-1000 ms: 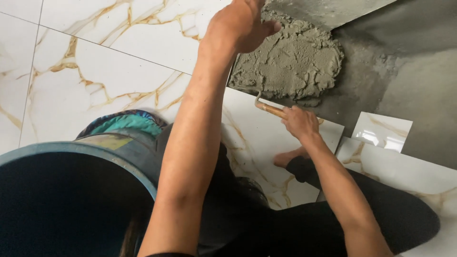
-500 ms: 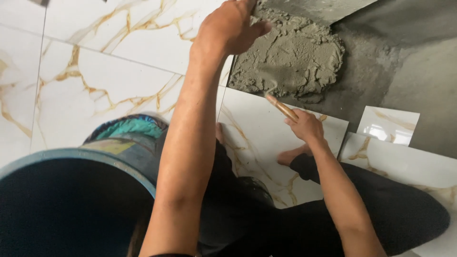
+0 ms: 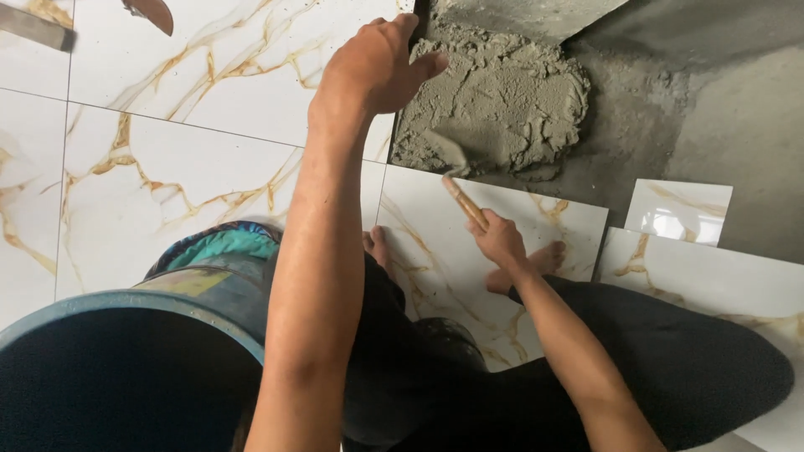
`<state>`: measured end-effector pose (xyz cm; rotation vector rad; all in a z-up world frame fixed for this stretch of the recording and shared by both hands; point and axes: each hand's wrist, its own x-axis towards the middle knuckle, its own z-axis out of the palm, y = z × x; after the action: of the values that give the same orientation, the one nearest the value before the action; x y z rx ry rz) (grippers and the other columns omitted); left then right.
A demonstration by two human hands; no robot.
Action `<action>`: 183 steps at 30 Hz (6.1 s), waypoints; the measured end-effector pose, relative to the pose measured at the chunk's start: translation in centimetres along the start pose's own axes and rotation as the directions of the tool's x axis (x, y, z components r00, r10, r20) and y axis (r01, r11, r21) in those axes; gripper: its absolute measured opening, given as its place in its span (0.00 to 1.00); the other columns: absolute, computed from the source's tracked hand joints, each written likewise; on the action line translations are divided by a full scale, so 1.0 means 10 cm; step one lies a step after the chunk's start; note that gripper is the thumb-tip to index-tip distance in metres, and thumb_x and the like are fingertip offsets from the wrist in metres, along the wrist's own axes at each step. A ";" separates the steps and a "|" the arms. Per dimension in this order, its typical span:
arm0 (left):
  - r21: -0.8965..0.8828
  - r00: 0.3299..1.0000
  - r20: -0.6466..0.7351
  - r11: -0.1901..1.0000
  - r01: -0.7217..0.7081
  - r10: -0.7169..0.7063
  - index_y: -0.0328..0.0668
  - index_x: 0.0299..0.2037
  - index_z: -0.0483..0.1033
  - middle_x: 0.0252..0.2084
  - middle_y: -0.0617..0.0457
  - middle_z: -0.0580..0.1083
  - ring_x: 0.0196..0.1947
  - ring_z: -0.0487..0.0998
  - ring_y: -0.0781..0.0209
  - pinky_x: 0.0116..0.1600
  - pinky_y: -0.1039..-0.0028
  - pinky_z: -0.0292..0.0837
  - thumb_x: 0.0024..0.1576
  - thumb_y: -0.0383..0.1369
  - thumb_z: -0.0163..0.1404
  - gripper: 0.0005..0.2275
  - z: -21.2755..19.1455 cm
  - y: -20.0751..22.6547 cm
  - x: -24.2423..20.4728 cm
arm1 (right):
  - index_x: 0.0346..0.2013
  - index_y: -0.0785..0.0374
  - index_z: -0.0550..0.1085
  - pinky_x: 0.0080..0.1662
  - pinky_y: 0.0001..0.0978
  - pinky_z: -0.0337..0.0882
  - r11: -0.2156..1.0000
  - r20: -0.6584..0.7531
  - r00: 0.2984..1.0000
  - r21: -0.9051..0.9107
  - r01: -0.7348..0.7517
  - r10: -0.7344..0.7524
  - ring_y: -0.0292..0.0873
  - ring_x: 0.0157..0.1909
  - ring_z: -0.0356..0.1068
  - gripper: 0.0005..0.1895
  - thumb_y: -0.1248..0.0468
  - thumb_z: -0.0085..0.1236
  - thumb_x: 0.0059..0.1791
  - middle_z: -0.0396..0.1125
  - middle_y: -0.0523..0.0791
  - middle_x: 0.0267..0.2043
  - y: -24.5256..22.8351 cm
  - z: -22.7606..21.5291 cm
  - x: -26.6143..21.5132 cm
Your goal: Spreading and leveling cement mortar on the floor using a hand trowel to prepare for tile installation.
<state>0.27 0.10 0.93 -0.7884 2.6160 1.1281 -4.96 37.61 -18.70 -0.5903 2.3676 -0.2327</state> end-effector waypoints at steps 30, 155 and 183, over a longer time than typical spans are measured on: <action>-0.029 0.993 0.042 0.993 0.114 -0.113 0.49 0.73 0.57 0.67 0.40 0.66 0.63 0.70 0.40 0.65 0.50 0.64 0.65 0.55 0.47 0.31 -0.16 0.23 -0.19 | 0.44 0.56 0.70 0.37 0.57 0.67 0.989 -0.098 0.995 -0.143 -0.039 0.025 0.62 0.37 0.71 0.18 0.45 0.52 0.55 0.71 0.51 0.34 -0.15 -0.13 0.85; -0.023 0.996 -0.086 1.000 -0.010 0.008 0.43 0.65 0.66 0.59 0.42 0.75 0.55 0.77 0.39 0.56 0.50 0.72 0.61 0.57 0.55 0.31 0.10 0.19 0.12 | 0.57 0.47 0.69 0.45 0.60 0.72 0.714 0.338 0.926 -0.607 0.350 -0.167 0.58 0.46 0.73 0.21 0.44 0.51 0.53 0.72 0.45 0.49 -0.13 -0.97 0.61; -0.019 0.998 -0.040 0.999 -0.043 0.042 0.48 0.68 0.62 0.61 0.36 0.70 0.56 0.73 0.35 0.52 0.46 0.68 0.62 0.57 0.46 0.30 0.01 0.02 -0.08 | 0.47 0.53 0.70 0.38 0.57 0.70 0.882 0.226 0.972 -0.444 0.160 -0.063 0.59 0.39 0.72 0.18 0.45 0.49 0.54 0.72 0.47 0.39 0.22 -0.73 0.19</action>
<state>0.79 0.62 1.23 -0.7699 2.6706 1.1627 -11.78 38.73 -14.92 -0.9282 2.1891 0.3416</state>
